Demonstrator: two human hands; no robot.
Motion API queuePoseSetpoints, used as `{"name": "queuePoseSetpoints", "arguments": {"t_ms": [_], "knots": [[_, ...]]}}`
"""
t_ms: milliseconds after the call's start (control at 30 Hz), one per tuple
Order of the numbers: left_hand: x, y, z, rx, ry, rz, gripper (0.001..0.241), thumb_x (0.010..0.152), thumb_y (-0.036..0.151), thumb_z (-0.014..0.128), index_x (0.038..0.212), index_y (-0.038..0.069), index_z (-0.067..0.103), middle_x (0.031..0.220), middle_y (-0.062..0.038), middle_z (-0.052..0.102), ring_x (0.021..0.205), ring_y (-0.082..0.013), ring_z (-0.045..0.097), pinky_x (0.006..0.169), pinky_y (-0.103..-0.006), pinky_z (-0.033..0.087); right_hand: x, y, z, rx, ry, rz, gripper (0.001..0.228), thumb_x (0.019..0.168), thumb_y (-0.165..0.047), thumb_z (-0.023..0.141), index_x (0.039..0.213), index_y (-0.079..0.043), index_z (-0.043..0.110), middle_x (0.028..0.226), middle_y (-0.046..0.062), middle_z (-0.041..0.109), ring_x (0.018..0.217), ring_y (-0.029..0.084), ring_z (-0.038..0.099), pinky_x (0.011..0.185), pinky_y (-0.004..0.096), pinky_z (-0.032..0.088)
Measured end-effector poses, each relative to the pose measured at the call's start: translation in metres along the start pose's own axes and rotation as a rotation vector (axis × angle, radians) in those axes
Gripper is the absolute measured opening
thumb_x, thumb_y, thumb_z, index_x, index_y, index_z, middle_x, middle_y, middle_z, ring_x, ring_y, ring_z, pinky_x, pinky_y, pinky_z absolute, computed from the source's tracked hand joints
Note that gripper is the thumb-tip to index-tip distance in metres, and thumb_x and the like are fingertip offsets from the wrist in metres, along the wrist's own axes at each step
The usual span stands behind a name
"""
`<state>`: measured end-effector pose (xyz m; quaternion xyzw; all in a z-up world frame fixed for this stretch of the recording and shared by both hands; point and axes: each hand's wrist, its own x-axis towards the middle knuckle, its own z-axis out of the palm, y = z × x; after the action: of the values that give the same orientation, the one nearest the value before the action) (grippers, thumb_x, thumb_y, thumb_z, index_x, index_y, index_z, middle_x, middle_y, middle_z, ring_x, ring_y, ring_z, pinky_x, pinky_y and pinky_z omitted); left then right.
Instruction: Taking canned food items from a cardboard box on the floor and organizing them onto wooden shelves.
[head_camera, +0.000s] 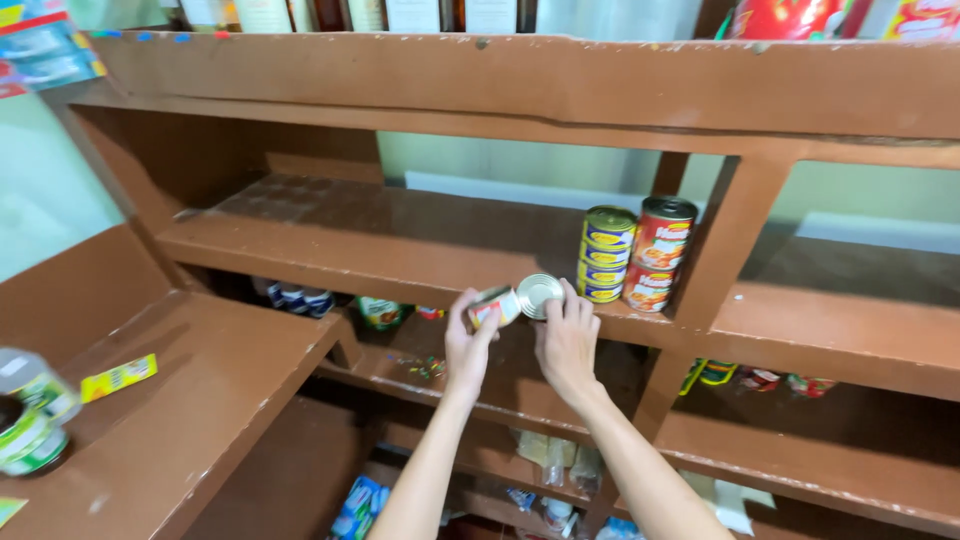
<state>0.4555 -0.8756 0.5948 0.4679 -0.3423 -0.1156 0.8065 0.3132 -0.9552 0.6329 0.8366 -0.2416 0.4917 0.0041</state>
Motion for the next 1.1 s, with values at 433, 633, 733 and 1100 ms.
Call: {"name": "queuePoseSetpoints", "arguments": {"t_ms": [433,633,733,1100], "knots": [[-0.103,-0.008,-0.071,-0.313,0.068,-0.253,0.04,0.102,0.033,0.059,0.129,0.005,0.053,0.117,-0.013,0.066,0.102,-0.0238,0.068,0.088,-0.0439,0.058,-0.049,-0.033,0.01,0.799,-0.058,0.283,0.055,0.082,-0.011,0.083,0.121,-0.004,0.045,0.127,0.015,0.058,0.112,0.026,0.059,0.1,0.042,0.048],[-0.141,0.025,-0.082,-0.312,0.19,-0.193,0.038,0.101,0.031,0.054,0.131,0.008,0.048,0.123,-0.012,0.064,0.113,-0.0306,0.069,0.101,-0.0494,0.055,-0.076,-0.044,0.015,1.522,-0.29,0.517,0.082,0.077,-0.003,0.079,0.144,-0.012,0.032,0.127,0.008,0.056,0.114,0.016,0.062,0.098,0.032,0.053],[-0.169,0.03,-0.093,-0.299,0.27,-0.167,0.037,0.102,0.032,0.053,0.13,0.008,0.048,0.122,-0.014,0.066,0.112,-0.0324,0.07,0.099,-0.0485,0.056,-0.094,-0.053,0.022,1.578,-0.469,0.554,0.076,0.079,-0.001,0.08,0.146,-0.005,0.042,0.132,0.006,0.058,0.12,0.014,0.058,0.102,0.032,0.051],[-0.281,0.045,-0.15,-0.163,0.603,-0.113,0.039,0.109,0.04,0.042,0.131,0.009,0.05,0.112,-0.008,0.066,0.093,-0.0165,0.066,0.069,-0.0324,0.052,-0.158,-0.121,0.017,1.814,-1.008,0.523,0.077,0.073,0.001,0.083,0.142,-0.003,0.05,0.128,0.007,0.063,0.12,0.017,0.06,0.105,0.033,0.048]]}}
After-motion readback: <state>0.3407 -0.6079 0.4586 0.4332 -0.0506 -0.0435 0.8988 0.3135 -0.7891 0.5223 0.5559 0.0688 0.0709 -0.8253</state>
